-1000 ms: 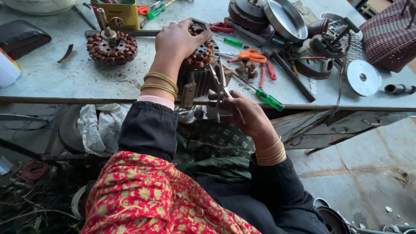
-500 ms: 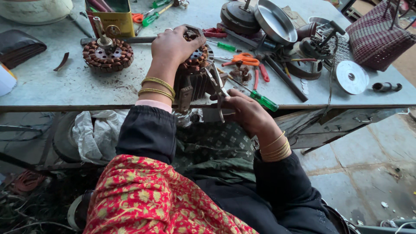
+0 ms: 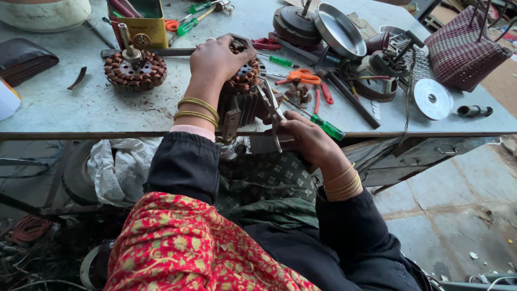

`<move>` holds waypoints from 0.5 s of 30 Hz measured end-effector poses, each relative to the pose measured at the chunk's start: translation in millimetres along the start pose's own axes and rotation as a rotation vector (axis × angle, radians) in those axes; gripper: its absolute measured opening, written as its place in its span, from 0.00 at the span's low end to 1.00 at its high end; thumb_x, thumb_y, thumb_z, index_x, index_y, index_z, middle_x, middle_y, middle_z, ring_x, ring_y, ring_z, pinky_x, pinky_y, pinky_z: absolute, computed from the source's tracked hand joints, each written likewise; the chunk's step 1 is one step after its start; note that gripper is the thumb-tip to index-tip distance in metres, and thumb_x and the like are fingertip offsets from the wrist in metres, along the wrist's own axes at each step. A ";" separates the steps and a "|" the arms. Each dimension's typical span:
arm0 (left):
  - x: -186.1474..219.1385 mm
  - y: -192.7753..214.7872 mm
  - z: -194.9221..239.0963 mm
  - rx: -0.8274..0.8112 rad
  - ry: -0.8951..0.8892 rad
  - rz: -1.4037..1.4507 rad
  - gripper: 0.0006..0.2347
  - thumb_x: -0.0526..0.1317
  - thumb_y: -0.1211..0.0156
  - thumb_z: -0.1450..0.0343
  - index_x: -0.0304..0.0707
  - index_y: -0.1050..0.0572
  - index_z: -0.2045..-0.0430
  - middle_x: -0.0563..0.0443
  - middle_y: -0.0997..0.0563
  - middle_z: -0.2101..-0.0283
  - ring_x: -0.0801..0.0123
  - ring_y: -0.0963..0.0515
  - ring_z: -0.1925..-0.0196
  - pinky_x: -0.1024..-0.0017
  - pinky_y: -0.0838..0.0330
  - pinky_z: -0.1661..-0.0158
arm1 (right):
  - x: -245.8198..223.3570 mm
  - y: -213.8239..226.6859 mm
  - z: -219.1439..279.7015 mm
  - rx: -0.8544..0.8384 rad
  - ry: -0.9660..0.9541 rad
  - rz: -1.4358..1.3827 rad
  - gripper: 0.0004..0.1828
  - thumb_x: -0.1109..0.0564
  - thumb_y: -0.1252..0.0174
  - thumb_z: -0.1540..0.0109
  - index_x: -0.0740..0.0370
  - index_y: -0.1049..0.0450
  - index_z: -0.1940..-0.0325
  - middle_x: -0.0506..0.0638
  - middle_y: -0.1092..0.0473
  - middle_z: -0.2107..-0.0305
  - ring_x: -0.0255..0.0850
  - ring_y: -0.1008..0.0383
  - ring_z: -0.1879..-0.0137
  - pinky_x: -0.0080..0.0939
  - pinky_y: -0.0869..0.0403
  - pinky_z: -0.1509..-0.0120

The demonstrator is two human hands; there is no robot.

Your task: The person uses pliers to pull copper windings from the slots of a motor stator core. They repeatedly grip and extract individual winding sections, placing the removed pieces on the workbench. The stator is rotated as needed to access different slots.

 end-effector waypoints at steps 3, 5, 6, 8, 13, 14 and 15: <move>0.1 -0.7 0.8 -0.026 0.016 0.001 0.37 0.75 0.44 0.38 0.52 0.27 0.42 0.39 0.22 0.46 0.49 0.22 0.42 0.56 0.26 0.48 | 1.6 7.1 -3.1 0.044 -0.023 0.030 0.14 0.55 0.52 0.31 0.62 0.33 0.42 0.52 0.28 0.56 0.40 0.25 0.54 0.39 0.26 0.52; 0.3 0.7 1.8 -0.024 0.014 0.010 0.37 0.75 0.44 0.38 0.52 0.27 0.41 0.39 0.22 0.46 0.49 0.22 0.42 0.56 0.26 0.48 | -4.2 7.0 -7.1 -0.005 0.011 0.047 0.14 0.55 0.51 0.30 0.63 0.32 0.42 0.51 0.30 0.56 0.39 0.26 0.52 0.39 0.26 0.52; 0.4 0.8 2.7 -0.025 0.012 0.014 0.37 0.75 0.44 0.37 0.52 0.27 0.41 0.39 0.22 0.45 0.49 0.22 0.42 0.56 0.26 0.47 | -7.6 6.2 -9.1 -0.029 0.027 0.054 0.14 0.55 0.51 0.30 0.63 0.32 0.42 0.50 0.31 0.56 0.39 0.26 0.52 0.39 0.26 0.51; 0.3 0.9 3.9 -0.025 0.013 0.013 0.37 0.74 0.44 0.37 0.52 0.27 0.40 0.39 0.22 0.45 0.49 0.22 0.42 0.56 0.26 0.47 | -38.7 -5.6 -2.4 -0.121 0.502 0.681 0.13 0.55 0.52 0.28 0.63 0.30 0.43 0.50 0.30 0.50 0.39 0.26 0.45 0.40 0.26 0.44; 0.4 1.5 4.5 0.019 0.004 0.010 0.38 0.76 0.46 0.37 0.52 0.29 0.39 0.37 0.23 0.44 0.48 0.23 0.42 0.56 0.27 0.47 | -32.5 3.2 -18.2 0.031 0.089 0.325 0.13 0.54 0.52 0.32 0.63 0.28 0.49 0.47 0.30 0.56 0.36 0.25 0.48 0.38 0.23 0.48; 0.3 1.4 4.4 0.023 0.000 0.008 0.38 0.76 0.47 0.37 0.52 0.29 0.38 0.37 0.23 0.44 0.48 0.23 0.41 0.56 0.28 0.47 | -32.3 2.8 -20.6 0.043 0.068 0.289 0.12 0.55 0.52 0.32 0.62 0.28 0.49 0.48 0.30 0.56 0.36 0.25 0.49 0.38 0.23 0.50; -0.3 1.1 4.6 0.028 -0.003 0.007 0.38 0.76 0.47 0.36 0.52 0.29 0.38 0.37 0.23 0.44 0.48 0.23 0.41 0.56 0.28 0.46 | -30.8 3.0 -21.7 0.056 0.046 0.253 0.12 0.55 0.52 0.32 0.62 0.29 0.49 0.48 0.30 0.57 0.37 0.25 0.50 0.39 0.23 0.51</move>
Point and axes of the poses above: each hand's wrist, its own z-axis away from the middle knuckle, its own y-axis out of the back of the hand, x = y × z, the point moved 6 cm from there along -z, towards the middle knuckle
